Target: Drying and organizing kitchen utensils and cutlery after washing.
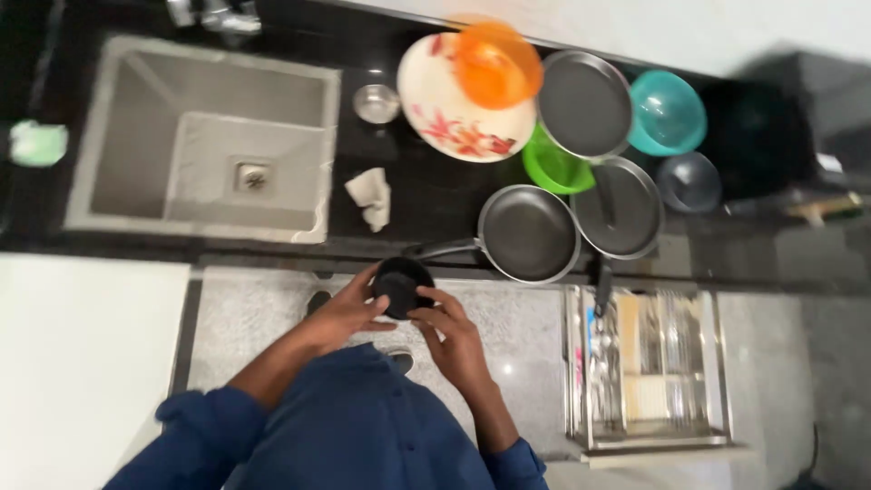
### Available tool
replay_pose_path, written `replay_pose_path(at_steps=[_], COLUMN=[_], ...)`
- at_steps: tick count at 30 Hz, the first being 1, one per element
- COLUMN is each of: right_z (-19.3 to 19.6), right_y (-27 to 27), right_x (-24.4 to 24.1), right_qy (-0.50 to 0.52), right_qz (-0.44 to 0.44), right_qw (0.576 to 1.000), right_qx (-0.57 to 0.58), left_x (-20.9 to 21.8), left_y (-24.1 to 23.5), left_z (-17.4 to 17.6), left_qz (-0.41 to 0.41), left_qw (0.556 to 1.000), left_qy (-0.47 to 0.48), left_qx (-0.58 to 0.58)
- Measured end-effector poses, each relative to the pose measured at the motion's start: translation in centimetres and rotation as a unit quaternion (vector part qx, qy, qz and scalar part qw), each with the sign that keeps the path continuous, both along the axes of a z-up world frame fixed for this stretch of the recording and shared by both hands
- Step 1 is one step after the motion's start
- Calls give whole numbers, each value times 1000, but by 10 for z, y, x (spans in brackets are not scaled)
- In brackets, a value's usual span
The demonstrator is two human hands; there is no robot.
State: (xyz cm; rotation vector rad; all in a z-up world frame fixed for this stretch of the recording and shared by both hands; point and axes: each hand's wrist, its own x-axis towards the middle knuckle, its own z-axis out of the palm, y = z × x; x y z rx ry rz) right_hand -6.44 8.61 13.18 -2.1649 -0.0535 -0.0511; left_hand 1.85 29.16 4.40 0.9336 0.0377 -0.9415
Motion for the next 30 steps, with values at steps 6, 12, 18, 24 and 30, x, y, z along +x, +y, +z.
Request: replay_pose_path(at_steps=[6,12,18,24,30], right_z=[-3,-21,-133,-197,-31], right_y=[30,80,94,63,157], right_x=[45,123,182,199,208], right_qy=[-122,63,-2,88,-27], right_qz=[-38,-69,-101,-147,-89], right_qw=[991,993,960,935,991], right_qx=[30,-67,-260,-310,97], left_x=[25,59,103,152,172], left_y=[45,112,162,199,205], left_z=[8,0,-27,-40,-42], left_qz=[129,158,130,92,43], left_qw=[989,980,981,983,985], left_qy=[-53,-116,-139,-161,-168], left_qx=[-55,47,32,3,21])
